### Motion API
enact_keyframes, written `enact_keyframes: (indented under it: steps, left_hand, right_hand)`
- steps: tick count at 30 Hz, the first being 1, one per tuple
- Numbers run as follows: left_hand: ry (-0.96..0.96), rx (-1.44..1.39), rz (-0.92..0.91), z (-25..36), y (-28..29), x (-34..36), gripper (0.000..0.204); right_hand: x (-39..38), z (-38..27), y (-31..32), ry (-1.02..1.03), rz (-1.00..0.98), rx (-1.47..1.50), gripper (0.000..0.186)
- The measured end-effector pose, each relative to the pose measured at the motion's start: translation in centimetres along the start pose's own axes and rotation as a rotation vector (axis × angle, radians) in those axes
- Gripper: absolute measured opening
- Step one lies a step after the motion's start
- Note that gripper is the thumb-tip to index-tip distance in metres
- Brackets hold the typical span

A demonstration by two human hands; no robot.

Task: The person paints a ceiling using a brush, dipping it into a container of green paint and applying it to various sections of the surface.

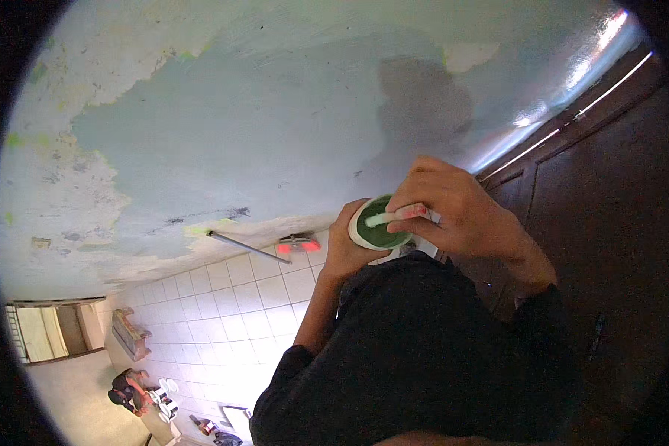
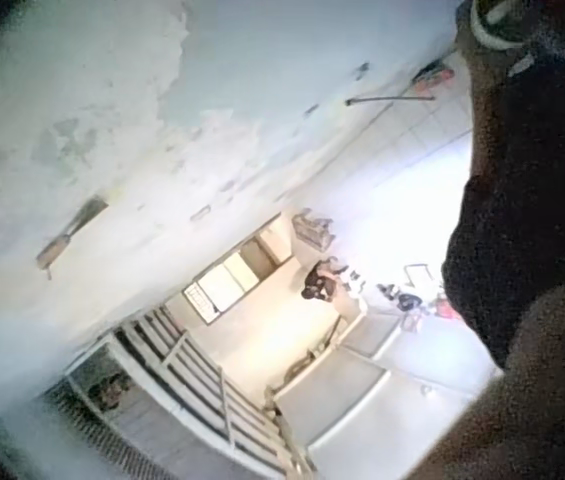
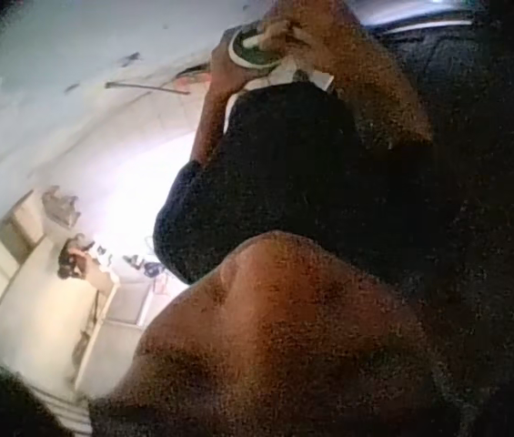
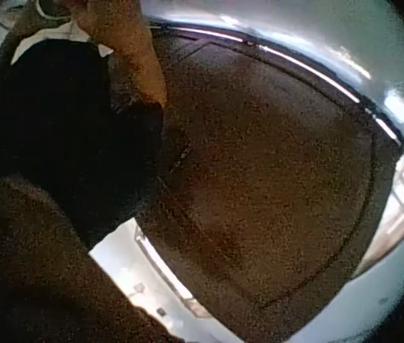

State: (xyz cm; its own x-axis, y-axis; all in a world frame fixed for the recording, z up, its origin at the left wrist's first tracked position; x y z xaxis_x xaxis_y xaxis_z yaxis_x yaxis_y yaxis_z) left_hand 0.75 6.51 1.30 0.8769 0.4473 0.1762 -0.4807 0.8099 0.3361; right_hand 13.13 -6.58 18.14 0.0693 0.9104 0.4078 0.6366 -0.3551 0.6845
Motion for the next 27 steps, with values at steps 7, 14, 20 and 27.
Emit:
enact_keyframes:
  steps: [7, 14, 20, 27]
  left_hand:
    - [0.04, -0.008, 0.01, -0.3, 0.3, -0.7, 0.09]
    - [0.029, -0.102, 0.004, -0.4, 0.4, -1.1, 0.091]
    - [0.053, -0.062, -0.019, 0.8, 0.3, -0.9, 0.09]
    - [0.041, -0.211, -0.004, 1.6, 0.7, -0.7, 0.085]
  right_hand:
    - [-0.2, -0.2, -1.4, -0.006, 0.131, -0.179, 0.023]
    - [-0.1, 0.0, -2.8, 0.019, 0.145, -0.233, 0.028]
    - [-0.1, -0.3, -2.9, 0.05, 0.167, -0.296, 0.028]
    - [-1.1, -3.5, 0.1, 0.003, 0.231, -0.227, 0.02]
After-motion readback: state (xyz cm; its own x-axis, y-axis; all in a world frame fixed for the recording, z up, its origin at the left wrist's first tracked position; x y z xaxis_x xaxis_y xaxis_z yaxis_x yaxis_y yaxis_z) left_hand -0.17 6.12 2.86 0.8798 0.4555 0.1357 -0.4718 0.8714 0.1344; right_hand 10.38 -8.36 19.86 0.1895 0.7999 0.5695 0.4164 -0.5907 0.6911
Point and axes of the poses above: each hand's wrist, its own x-axis towards the middle knuckle, its own y-axis out of the back of the hand, z = x × y, the point moved 4 cm from there along x, towards the middle knuckle, and after that the axes turned 2 degrees about x, right-handed, at the moved point
